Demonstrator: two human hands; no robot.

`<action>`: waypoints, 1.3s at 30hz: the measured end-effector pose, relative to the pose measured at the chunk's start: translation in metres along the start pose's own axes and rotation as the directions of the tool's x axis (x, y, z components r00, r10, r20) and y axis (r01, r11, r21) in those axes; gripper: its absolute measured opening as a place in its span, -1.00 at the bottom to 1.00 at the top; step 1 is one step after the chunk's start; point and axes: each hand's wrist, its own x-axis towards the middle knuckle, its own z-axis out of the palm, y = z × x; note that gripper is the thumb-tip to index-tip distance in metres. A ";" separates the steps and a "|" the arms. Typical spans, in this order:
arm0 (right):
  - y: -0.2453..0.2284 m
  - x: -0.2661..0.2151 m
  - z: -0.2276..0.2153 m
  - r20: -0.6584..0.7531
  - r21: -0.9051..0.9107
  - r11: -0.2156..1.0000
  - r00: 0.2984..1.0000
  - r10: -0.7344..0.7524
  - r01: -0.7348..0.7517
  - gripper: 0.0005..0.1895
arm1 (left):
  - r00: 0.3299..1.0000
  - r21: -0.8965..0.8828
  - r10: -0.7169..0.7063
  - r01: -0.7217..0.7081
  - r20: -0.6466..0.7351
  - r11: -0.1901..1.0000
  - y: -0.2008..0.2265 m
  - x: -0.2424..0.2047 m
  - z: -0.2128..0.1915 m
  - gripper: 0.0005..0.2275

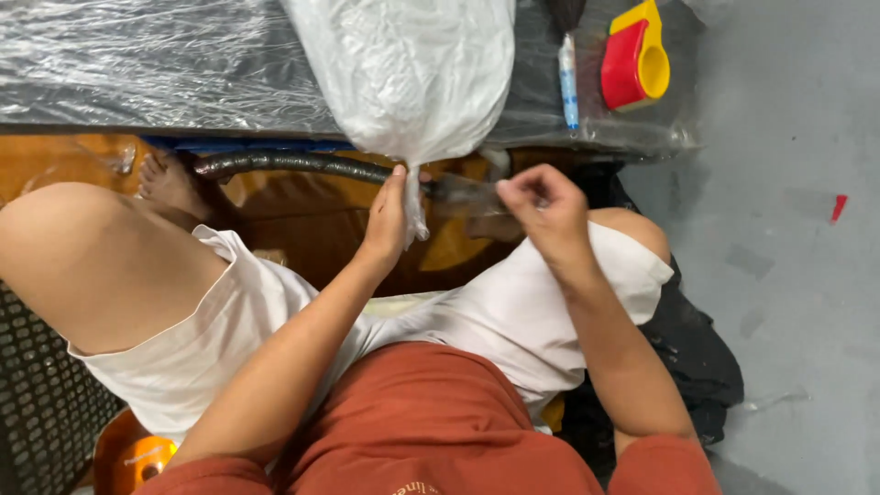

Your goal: Wrapping a foam cushion in clear plastic wrap, securing it with tape, and then placing it inside a black plastic bag.

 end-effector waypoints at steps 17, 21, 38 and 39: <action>0.001 0.019 0.063 -0.030 -0.061 0.993 0.994 0.101 -0.103 -0.73 | 0.999 0.331 0.002 -0.016 0.041 0.943 0.044 -0.015 -0.005 -0.30; 0.014 0.020 0.063 -0.023 -0.088 0.989 0.993 0.115 -0.117 -0.72 | 0.998 0.342 0.048 -0.027 -0.052 0.939 0.009 -0.003 -0.003 -0.52; 0.063 0.032 0.040 0.314 0.212 0.937 0.927 0.205 -0.279 -0.77 | 0.967 0.199 -0.227 0.246 -0.112 0.949 0.041 -0.006 0.000 -0.59; 0.075 0.032 0.044 0.315 0.264 0.905 0.917 0.246 -0.334 -0.77 | 0.951 0.077 -0.295 0.302 -0.095 0.950 0.050 -0.011 0.003 -0.58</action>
